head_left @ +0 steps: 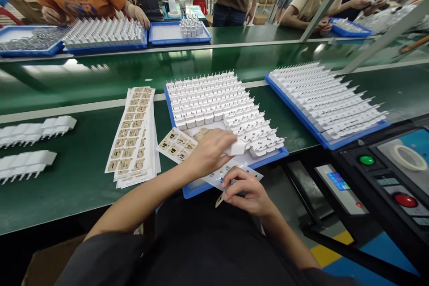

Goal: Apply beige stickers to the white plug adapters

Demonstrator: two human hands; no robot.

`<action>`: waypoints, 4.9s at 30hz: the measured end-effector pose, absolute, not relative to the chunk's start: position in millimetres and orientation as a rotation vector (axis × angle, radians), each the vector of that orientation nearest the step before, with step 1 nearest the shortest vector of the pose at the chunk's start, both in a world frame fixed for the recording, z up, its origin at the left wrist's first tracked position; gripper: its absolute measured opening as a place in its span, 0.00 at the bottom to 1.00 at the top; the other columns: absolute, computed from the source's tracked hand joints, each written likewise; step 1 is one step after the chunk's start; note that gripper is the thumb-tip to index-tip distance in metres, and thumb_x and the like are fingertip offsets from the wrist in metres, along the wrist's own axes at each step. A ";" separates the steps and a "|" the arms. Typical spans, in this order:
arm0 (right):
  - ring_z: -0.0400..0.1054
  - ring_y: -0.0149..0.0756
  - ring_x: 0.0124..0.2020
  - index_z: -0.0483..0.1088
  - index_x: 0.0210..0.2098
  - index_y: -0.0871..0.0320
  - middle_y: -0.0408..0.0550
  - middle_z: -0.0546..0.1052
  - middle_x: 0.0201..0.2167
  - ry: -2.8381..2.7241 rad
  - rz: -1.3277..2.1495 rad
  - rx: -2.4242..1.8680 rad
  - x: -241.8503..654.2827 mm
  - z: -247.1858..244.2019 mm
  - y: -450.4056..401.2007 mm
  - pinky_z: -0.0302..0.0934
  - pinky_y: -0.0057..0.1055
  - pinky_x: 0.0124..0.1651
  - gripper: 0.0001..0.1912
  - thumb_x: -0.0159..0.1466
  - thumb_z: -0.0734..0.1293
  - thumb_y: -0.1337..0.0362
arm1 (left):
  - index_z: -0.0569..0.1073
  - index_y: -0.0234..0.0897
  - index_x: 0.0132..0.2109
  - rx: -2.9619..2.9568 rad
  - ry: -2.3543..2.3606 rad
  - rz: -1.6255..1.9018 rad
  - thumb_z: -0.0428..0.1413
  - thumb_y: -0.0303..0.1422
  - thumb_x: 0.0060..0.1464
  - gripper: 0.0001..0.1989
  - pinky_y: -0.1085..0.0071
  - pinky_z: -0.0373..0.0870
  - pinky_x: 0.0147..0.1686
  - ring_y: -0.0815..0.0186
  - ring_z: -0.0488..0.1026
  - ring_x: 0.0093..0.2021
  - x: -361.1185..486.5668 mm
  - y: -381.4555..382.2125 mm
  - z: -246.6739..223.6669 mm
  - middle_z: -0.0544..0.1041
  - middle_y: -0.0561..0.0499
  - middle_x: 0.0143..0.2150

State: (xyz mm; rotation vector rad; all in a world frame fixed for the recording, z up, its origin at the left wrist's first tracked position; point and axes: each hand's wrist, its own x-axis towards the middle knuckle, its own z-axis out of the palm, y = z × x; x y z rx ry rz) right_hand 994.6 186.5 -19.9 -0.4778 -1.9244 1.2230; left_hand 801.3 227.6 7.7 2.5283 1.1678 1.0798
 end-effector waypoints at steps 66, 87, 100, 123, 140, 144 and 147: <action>0.71 0.33 0.44 0.73 0.37 0.53 0.43 0.76 0.37 -1.569 1.423 -0.729 924.2 -14.9 209.2 0.66 0.28 0.49 0.01 0.65 0.70 0.65 | 0.74 0.42 0.54 1.714 1.531 1.602 0.65 0.33 0.55 0.19 0.62 0.76 0.49 0.59 0.75 0.51 760.2 133.4 -36.8 0.77 0.45 0.49; 0.71 0.34 0.38 0.71 0.38 0.55 0.43 0.75 0.35 -1.740 1.069 -0.803 916.0 -9.3 200.4 0.67 0.33 0.45 0.04 0.64 0.70 0.67 | 0.73 0.41 0.55 1.815 1.517 1.657 0.66 0.28 0.53 0.23 0.65 0.74 0.53 0.62 0.75 0.51 761.4 134.4 -38.1 0.76 0.46 0.49; 0.68 0.36 0.50 0.71 0.45 0.50 0.46 0.70 0.45 -1.535 1.543 -0.663 914.8 -14.4 210.3 0.67 0.33 0.51 0.07 0.66 0.68 0.63 | 0.71 0.40 0.51 1.809 1.543 1.837 0.66 0.25 0.51 0.22 0.61 0.76 0.49 0.60 0.75 0.49 766.2 137.3 -41.3 0.74 0.46 0.48; 0.71 0.41 0.46 0.74 0.39 0.51 0.48 0.76 0.42 -2.024 0.719 -0.466 919.9 1.8 213.5 0.67 0.43 0.52 0.06 0.65 0.67 0.68 | 0.71 0.43 0.53 1.644 1.494 1.797 0.65 0.28 0.53 0.21 0.66 0.78 0.44 0.61 0.74 0.52 763.6 135.1 -48.5 0.74 0.46 0.50; 0.73 0.48 0.51 0.69 0.54 0.52 0.52 0.76 0.50 -2.482 0.494 -0.749 937.3 -48.8 258.5 0.69 0.45 0.51 0.17 0.72 0.58 0.52 | 0.74 0.37 0.49 1.212 2.753 1.368 0.59 0.44 0.58 0.18 0.68 0.71 0.36 0.64 0.71 0.33 590.9 117.9 -37.5 0.77 0.47 0.39; 0.73 0.48 0.51 0.69 0.52 0.50 0.49 0.77 0.50 -2.474 0.513 -0.720 942.5 -50.5 253.4 0.69 0.45 0.52 0.16 0.71 0.58 0.51 | 0.75 0.34 0.50 1.215 3.196 0.658 0.53 0.42 0.61 0.18 0.57 0.63 0.52 0.49 0.68 0.53 508.7 116.3 -40.7 0.78 0.38 0.46; 0.74 0.48 0.51 0.70 0.52 0.51 0.50 0.78 0.49 -2.478 0.509 -0.717 944.4 -53.6 255.6 0.70 0.45 0.52 0.17 0.71 0.59 0.51 | 0.75 0.31 0.47 1.189 3.219 0.531 0.53 0.39 0.59 0.16 0.53 0.58 0.53 0.43 0.65 0.55 477.4 119.5 -43.7 0.76 0.34 0.48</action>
